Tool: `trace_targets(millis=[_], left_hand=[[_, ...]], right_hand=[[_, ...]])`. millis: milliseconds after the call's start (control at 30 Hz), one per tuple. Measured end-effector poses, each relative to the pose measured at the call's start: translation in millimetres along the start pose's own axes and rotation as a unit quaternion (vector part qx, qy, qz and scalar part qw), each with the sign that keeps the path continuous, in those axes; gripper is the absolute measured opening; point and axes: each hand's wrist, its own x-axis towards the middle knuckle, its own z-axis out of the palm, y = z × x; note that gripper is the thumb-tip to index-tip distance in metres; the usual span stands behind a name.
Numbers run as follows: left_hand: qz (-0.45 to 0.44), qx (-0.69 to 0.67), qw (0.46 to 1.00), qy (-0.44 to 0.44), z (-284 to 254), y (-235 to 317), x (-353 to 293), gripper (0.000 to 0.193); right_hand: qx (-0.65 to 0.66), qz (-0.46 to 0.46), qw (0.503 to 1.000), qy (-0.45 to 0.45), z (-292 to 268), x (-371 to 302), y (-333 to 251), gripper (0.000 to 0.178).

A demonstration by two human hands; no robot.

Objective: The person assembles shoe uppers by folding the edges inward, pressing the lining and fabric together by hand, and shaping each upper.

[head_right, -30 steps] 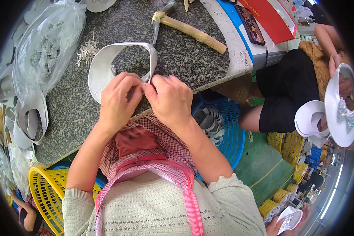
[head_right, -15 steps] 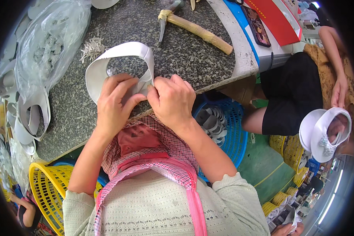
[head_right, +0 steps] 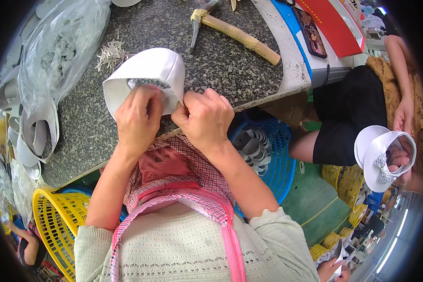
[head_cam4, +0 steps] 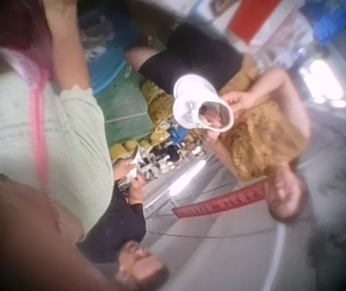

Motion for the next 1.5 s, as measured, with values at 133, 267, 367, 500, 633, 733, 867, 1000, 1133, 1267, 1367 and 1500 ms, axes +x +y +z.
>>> trace_targets(millis=[133, 267, 367, 500, 633, 733, 867, 1000, 1133, 1267, 1367, 1500], left_hand=[[-0.048, -0.022, 0.998, 0.035, -3, -3, 8, 0.007], [-0.004, -0.062, 0.998, 0.020, -2, -9, -1, 0.008], [0.067, -0.048, 0.997, -0.007, -5, -6, -2, 0.010], [0.051, -0.067, 0.995, -0.050, -9, -3, 0, 0.012], [0.035, -0.078, 0.995, -0.058, -10, -4, -1, 0.018], [0.126, -0.045, 0.988, -0.073, -8, -10, -4, 0.023], [0.184, 0.014, 0.979, -0.091, -9, -10, -11, 0.032], [0.215, 0.070, 0.963, -0.150, -16, -4, -7, 0.037], [0.212, 0.111, 0.957, -0.166, -13, 0, -7, 0.034], [0.184, 0.096, 0.962, -0.176, -16, 2, -4, 0.027], [0.214, 0.094, 0.957, -0.173, -19, 0, -4, 0.029], [0.254, 0.162, 0.936, -0.184, -15, 5, -8, 0.028]], right_hand=[[-0.009, -0.022, 1.000, 0.002, -4, 0, -1, 0.015], [0.032, -0.007, 0.999, -0.044, -14, 0, 1, 0.014], [0.088, -0.083, 0.993, -0.003, -21, -1, 9, 0.012], [0.064, -0.301, 0.951, -0.008, -24, 8, 10, 0.019], [-0.074, -0.302, 0.950, 0.002, -29, 9, 14, 0.020], [-0.105, -0.314, 0.943, -0.012, -31, 1, 32, 0.022], [-0.149, -0.316, 0.937, -0.011, -33, -9, 35, 0.023], [-0.153, -0.338, 0.928, -0.030, -33, 0, 30, 0.021], [-0.143, -0.319, 0.936, -0.030, -36, 7, 44, 0.024], [-0.116, -0.297, 0.948, -0.019, -34, -5, 58, 0.030], [-0.115, -0.267, 0.956, -0.039, -37, -3, 54, 0.024], [-0.101, -0.256, 0.961, -0.030, -34, 2, 38, 0.028]])
